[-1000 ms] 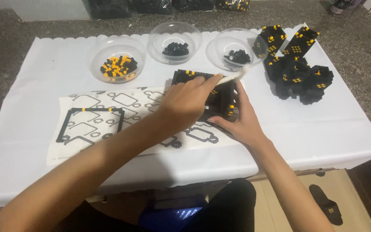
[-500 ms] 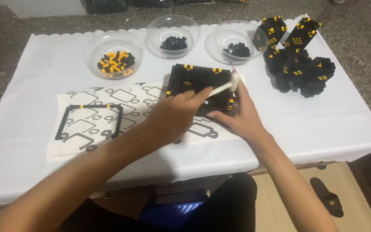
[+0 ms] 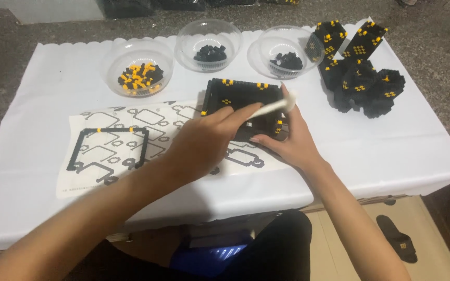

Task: The person assembles a black and yellow Lego model by connecting pre-built sections and using a white plastic tool to press the pieces together. They handle multiple model sections and use the tool to secure the connections.

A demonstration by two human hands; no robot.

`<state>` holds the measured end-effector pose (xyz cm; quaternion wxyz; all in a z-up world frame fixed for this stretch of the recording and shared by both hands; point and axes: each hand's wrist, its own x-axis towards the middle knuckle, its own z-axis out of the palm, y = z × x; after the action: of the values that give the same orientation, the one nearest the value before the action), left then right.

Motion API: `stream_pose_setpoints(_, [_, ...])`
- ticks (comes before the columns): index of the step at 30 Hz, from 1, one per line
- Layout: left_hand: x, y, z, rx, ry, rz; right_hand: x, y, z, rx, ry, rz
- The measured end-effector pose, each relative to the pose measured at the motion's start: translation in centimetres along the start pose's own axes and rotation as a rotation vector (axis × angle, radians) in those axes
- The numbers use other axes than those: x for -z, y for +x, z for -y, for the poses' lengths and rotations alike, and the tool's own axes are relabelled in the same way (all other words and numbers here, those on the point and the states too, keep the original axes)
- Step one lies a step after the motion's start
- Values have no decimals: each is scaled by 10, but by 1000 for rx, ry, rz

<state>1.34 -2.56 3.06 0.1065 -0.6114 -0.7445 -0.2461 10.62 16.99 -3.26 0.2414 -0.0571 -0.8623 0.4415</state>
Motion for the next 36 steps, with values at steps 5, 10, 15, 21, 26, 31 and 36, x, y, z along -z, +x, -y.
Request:
stream_pose_setpoints(5, [9, -1, -3, 16, 43, 101, -3, 0, 4, -6, 13, -2])
stream_pose_setpoints(10, [18, 1, -8, 0, 90, 114, -2, 1, 6, -4, 2, 1])
stream_pose_setpoints(15, [21, 4, -15, -14, 89, 155, -1, 0, -6, -33, -4, 14])
stream_pose_setpoints(21, [22, 1, -17, 37, 34, 164, -1, 2, 0, -32, -18, 14])
stream_pose_setpoints(26, [19, 2, -17, 71, 47, 263, -1, 1, 3, -15, 35, 23])
stream_pose_setpoints(31, [16, -3, -14, 105, 44, 297, -5, -3, 9, -35, 163, 55])
stream_pose_setpoints(36, [3, -11, -9, 240, -181, -124, -11, -9, 5, 37, 222, -142])
